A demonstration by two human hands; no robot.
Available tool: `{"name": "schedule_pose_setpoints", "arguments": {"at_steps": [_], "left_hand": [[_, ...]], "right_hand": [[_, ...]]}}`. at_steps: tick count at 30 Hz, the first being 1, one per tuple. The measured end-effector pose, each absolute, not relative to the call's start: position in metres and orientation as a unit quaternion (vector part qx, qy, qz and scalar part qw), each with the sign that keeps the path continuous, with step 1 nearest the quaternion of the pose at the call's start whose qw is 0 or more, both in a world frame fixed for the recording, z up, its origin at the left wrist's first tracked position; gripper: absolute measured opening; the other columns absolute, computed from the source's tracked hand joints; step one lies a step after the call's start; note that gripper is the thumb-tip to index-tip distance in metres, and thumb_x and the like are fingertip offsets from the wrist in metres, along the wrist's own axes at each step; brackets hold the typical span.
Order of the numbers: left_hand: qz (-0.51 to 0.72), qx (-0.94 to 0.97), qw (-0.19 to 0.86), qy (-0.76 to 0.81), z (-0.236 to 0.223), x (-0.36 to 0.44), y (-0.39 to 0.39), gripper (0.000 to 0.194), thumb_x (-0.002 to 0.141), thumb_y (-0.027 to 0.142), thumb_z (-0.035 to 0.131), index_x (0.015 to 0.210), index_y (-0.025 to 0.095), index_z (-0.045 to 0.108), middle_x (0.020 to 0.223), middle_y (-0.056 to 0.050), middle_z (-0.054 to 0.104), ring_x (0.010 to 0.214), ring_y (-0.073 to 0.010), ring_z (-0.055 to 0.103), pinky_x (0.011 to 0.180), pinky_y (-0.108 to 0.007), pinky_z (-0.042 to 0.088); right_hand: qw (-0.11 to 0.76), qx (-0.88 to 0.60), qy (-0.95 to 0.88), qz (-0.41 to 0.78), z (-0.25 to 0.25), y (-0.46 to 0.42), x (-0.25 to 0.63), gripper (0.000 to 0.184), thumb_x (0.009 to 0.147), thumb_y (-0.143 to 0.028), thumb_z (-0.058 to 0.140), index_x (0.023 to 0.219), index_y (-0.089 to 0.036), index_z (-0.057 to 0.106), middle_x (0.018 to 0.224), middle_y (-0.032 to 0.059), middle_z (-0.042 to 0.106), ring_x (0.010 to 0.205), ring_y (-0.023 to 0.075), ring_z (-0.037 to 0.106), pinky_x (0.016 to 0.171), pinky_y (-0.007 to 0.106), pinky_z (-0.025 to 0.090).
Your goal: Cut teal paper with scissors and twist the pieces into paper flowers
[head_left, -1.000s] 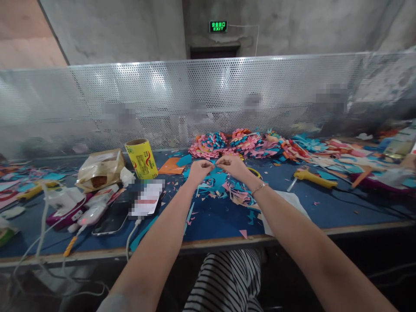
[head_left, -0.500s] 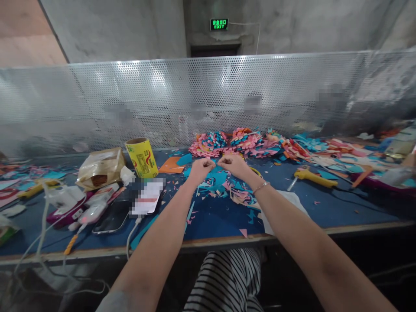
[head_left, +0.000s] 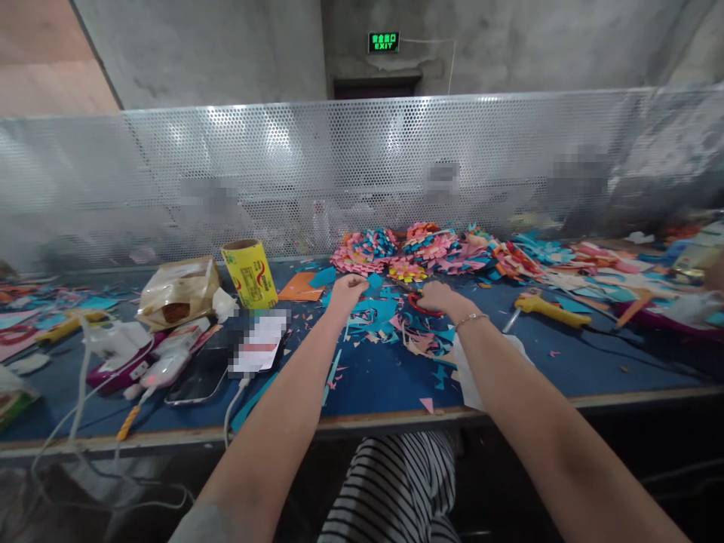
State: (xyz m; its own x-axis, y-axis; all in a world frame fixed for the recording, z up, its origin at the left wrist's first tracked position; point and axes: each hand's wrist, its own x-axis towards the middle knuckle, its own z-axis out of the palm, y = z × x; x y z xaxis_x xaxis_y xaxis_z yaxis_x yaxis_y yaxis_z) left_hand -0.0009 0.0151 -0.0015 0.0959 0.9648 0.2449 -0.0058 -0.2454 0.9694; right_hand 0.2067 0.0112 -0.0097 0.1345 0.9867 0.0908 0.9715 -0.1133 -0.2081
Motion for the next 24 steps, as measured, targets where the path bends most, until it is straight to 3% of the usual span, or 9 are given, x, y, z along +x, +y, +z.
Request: {"name": "schedule_pose_setpoints", "arguments": {"at_steps": [2,5,7,14,24], "left_hand": [[0.537,0.561,0.482,0.405,-0.002,0.000,0.015,0.011,0.061,0.017,0.063,0.069,0.016,0.055,0.058,0.003,0.056,0.053,-0.0103,0.056,0.055,-0.025,0.049],[0.536,0.553,0.500,0.396,-0.003,0.001,0.013,0.019,0.064,0.015,0.063,0.082,0.015,0.058,0.064,0.001,0.060,0.055,-0.0127,0.061,0.058,-0.029,0.050],[0.534,0.546,0.510,0.395,-0.002,0.001,0.011,0.023,0.065,0.014,0.062,0.087,0.015,0.059,0.068,0.000,0.061,0.056,-0.0130,0.062,0.060,-0.029,0.050],[0.541,0.486,0.552,0.409,0.005,0.000,0.006,0.010,0.061,0.014,0.062,0.070,0.016,0.057,0.058,0.002,0.055,0.055,-0.0115,0.058,0.059,-0.027,0.049],[0.587,0.478,0.507,0.411,0.007,-0.005,0.006,0.018,0.057,0.021,0.067,0.069,0.017,0.055,0.050,0.007,0.046,0.045,-0.0038,0.042,0.045,-0.018,0.034]], "right_hand": [[0.079,-0.761,-0.643,0.036,-0.015,0.014,0.210,0.033,0.069,-0.024,0.057,0.097,-0.006,0.061,0.105,0.0256,0.059,0.099,0.0318,0.058,0.081,0.037,0.045],[0.106,-0.790,-0.604,0.022,-0.019,0.015,0.212,0.055,0.071,-0.034,0.057,0.115,-0.002,0.051,0.115,0.0292,0.051,0.105,0.0332,0.055,0.081,0.037,0.045],[0.119,-0.802,-0.585,0.027,-0.021,0.015,0.214,0.063,0.069,-0.041,0.057,0.117,-0.001,0.049,0.114,0.0287,0.052,0.106,0.0334,0.055,0.081,0.036,0.045],[0.096,-0.777,-0.620,0.054,-0.026,0.025,0.222,0.046,0.066,-0.036,0.057,0.098,-0.004,0.063,0.101,0.0232,0.063,0.091,0.0292,0.063,0.066,0.029,0.046],[0.151,-0.777,-0.609,0.055,-0.029,0.026,0.225,0.043,0.074,-0.046,0.049,0.092,-0.010,0.065,0.095,0.0201,0.066,0.087,0.0288,0.064,0.063,0.029,0.045]]}}
